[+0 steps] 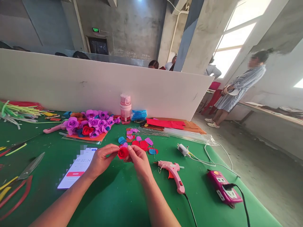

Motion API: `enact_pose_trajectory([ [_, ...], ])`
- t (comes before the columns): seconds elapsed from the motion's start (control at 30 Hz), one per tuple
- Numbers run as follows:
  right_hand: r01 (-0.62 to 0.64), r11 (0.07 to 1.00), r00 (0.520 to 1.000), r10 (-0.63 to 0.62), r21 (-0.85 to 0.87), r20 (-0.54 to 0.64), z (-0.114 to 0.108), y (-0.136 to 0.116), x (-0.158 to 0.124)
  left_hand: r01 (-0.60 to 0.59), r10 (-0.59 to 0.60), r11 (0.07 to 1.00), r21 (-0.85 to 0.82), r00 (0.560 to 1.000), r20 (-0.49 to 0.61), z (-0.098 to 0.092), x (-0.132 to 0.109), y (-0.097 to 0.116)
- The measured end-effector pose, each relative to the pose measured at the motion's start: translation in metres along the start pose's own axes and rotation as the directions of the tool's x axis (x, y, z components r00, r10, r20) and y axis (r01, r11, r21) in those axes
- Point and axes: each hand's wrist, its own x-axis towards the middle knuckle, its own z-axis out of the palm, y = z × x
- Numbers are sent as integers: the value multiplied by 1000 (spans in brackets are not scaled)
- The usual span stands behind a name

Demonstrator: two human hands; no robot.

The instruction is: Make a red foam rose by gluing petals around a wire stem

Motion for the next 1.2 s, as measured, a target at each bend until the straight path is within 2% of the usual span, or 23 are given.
enact_pose_trajectory([
  [0.2,10,1000,999,-11,-23,-42,-2,0,1,0,-2,999,40,999,44,-1,0,4],
  [0.33,7,1000,999,-6,11,-39,-3,0,1,26,-24,999,-23,998,63,0,0,6],
  [0.43,54,998,992,-49,37,-120,-6,0,3,159,-159,976,-146,987,10,0,1,5],
  [0.5,65,996,980,-53,59,-192,-8,0,5,301,-320,916,-266,947,-31,0,2,4],
  [0.57,50,997,976,-36,64,-213,-10,2,7,406,-455,822,-399,890,-32,-1,3,4],
  [0.7,68,997,983,-74,-39,-170,-5,8,7,483,-583,651,-586,812,21,1,5,6],
  [0.8,139,976,979,-161,-167,-127,3,13,5,517,-620,582,-627,782,69,6,4,9],
  [0.93,171,959,978,-194,-226,-81,8,22,3,536,-626,579,-614,775,87,12,2,13],
  [1.07,168,966,979,-187,-195,-83,7,24,3,532,-601,608,-589,794,98,15,1,17],
  [1.2,128,990,989,-132,-66,-59,10,18,3,535,-580,608,-587,804,133,18,0,19],
])
